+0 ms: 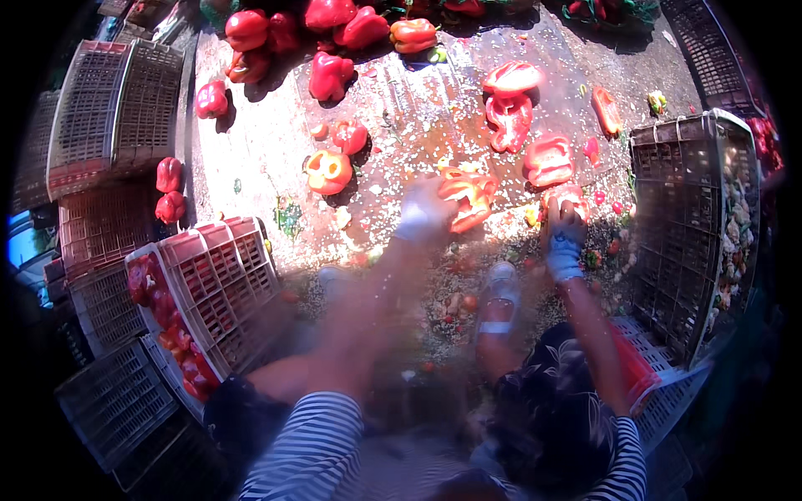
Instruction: The person sorts red peppers by hand, picking them up from the ground and placing them into a white plastic crate.
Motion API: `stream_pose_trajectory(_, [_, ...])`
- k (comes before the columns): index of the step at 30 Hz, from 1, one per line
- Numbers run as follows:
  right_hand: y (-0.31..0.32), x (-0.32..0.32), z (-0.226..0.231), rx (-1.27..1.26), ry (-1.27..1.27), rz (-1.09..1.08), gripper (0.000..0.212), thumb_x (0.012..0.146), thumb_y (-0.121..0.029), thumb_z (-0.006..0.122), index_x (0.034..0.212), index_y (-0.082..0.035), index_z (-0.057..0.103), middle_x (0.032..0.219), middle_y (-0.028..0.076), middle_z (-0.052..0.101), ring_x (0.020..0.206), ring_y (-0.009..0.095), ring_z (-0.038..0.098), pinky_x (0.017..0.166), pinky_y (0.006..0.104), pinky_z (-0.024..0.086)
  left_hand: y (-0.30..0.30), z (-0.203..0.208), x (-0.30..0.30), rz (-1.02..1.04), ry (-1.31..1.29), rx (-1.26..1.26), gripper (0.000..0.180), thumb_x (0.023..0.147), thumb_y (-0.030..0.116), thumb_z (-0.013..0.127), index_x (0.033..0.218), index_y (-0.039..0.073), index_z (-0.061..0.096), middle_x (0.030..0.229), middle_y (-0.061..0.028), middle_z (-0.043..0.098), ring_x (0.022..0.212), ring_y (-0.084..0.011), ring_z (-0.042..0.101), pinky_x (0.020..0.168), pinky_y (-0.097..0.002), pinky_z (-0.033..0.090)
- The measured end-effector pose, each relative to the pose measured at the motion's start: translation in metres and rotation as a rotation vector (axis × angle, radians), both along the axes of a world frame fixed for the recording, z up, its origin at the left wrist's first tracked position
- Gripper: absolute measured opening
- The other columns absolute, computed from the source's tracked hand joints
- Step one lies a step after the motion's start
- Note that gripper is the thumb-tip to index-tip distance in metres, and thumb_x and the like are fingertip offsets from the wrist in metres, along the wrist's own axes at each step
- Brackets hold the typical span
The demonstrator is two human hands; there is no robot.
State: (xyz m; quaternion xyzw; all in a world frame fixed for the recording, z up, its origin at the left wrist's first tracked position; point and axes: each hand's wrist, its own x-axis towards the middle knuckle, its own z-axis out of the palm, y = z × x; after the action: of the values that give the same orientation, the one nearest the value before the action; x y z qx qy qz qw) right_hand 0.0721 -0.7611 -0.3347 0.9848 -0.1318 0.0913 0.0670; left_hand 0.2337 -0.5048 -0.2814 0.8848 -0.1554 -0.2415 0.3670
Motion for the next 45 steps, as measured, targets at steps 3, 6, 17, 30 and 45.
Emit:
stream_pose_trajectory(3, [-0.005,-0.007,0.000,0.069,0.155,-0.078,0.029,0.088,-0.017,0.059,0.117,-0.011,0.060,0.106,0.011,0.056,0.087,0.031,0.061,0.069,0.0448,0.049,0.010,-0.009,-0.008,-0.020,-0.040,-0.103,0.041,0.073,0.032,0.070,0.106,0.008,0.069,0.096,-0.0209,0.066,0.099,-0.0367,0.062,0.086,-0.0428,0.050])
stream_pose_trajectory(6, [-0.006,-0.006,-0.016,0.134,0.154,0.030,0.026,0.093,-0.022,0.057,0.115,-0.008,0.059,0.096,0.016,0.060,0.082,0.035,0.064,0.063,0.0472,0.051,0.043,0.061,-0.002,-0.040,-0.184,-0.070,0.026,0.072,0.024,0.070,0.092,0.007,0.068,0.095,-0.0195,0.064,0.093,-0.0360,0.062,0.082,-0.0434,0.050])
stream_pose_trajectory(17, [-0.051,-0.012,-0.007,0.658,0.158,-0.127,0.038,0.097,-0.020,0.053,0.128,0.002,0.053,0.113,0.024,0.064,0.101,0.033,0.062,0.089,0.0407,0.049,0.382,0.405,-0.055,0.164,-1.168,0.645,0.038,0.067,0.028,0.083,0.098,0.012,0.069,0.111,-0.0126,0.063,0.095,-0.0321,0.066,0.083,-0.0416,0.055])
stream_pose_trajectory(30, [-0.003,0.034,0.117,1.076,0.077,0.163,0.041,0.097,-0.019,0.054,0.133,0.002,0.051,0.120,0.017,0.064,0.107,0.024,0.061,0.091,0.0348,0.048,0.633,0.229,-0.304,0.831,-0.137,1.178,0.071,0.081,0.042,0.068,0.139,0.010,0.041,0.127,-0.0214,0.054,0.111,-0.0370,0.061,0.089,-0.0458,0.051])
stream_pose_trajectory(45, [0.531,0.010,0.481,0.916,0.068,1.398,0.048,0.087,-0.001,0.065,0.134,-0.001,0.052,0.115,0.011,0.065,0.100,0.015,0.064,0.085,0.0282,0.052,0.720,0.237,-0.397,1.325,-0.618,0.010,0.035,0.098,0.029,0.059,0.121,0.003,0.062,0.108,-0.0087,0.064,0.089,-0.0173,0.063,0.078,-0.0294,0.052])
